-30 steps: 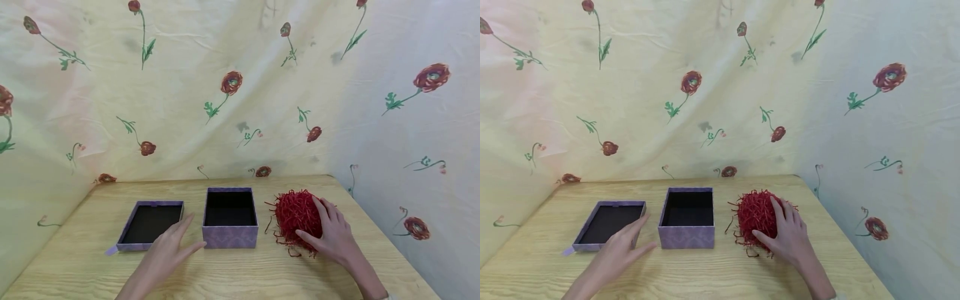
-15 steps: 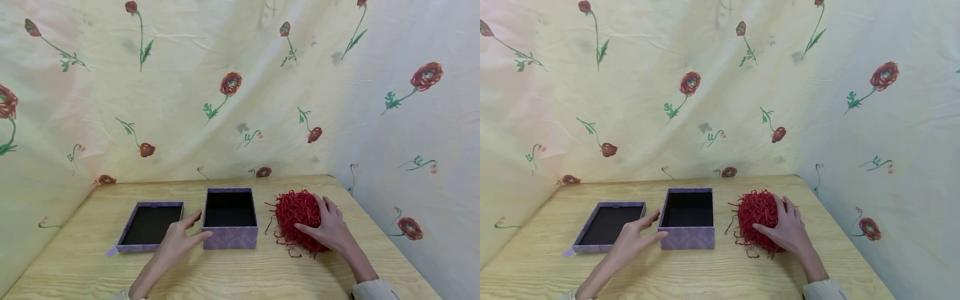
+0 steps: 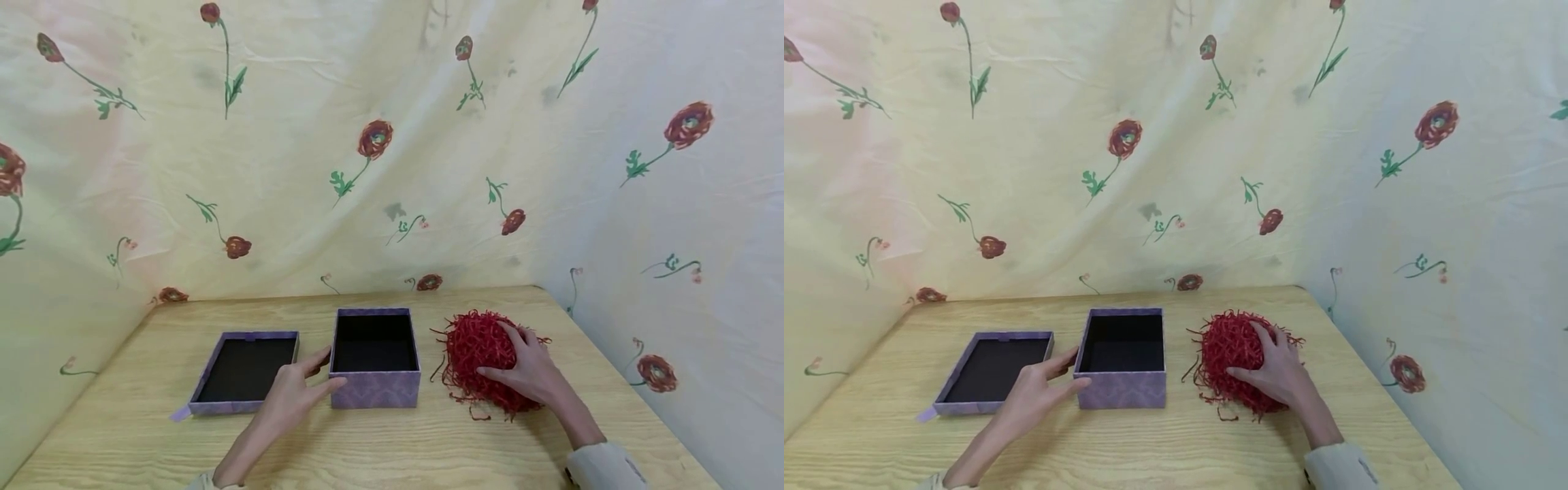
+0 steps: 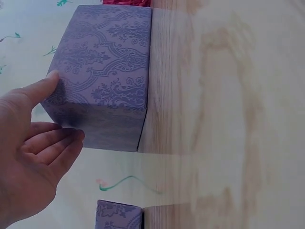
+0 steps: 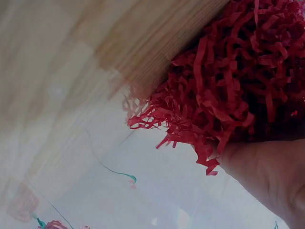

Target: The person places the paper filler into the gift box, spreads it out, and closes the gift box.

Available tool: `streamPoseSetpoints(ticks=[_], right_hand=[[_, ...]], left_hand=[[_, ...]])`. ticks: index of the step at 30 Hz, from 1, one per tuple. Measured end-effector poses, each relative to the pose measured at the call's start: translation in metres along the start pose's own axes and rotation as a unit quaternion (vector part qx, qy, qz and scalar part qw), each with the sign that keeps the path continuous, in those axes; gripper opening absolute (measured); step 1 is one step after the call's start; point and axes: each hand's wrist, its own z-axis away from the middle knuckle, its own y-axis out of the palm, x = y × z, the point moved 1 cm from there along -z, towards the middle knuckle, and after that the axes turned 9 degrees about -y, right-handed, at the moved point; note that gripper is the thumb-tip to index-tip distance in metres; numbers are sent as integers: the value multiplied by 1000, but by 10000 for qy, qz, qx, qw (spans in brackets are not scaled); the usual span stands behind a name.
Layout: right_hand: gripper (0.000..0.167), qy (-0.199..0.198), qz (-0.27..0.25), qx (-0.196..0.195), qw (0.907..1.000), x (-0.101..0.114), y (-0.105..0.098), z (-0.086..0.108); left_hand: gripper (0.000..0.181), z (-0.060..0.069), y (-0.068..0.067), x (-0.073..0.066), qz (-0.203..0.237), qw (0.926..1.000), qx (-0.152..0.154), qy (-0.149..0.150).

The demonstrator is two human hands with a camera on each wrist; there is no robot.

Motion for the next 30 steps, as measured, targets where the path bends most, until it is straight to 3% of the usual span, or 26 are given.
streamPoseSetpoints(ticks=[7,17,30], right_hand=[[108,-68,123,179,9997,-1,1,-1],[81,104,78,263,9996,-2,3,-2],[66,156,-257,-66,9995,-5,-2,1]], left_hand=[[66,1,2,1,5,9999,-75,113],[66,1,2,3,-33,9998,-89,147],[66,3,2,5,12,9998,-34,219]])
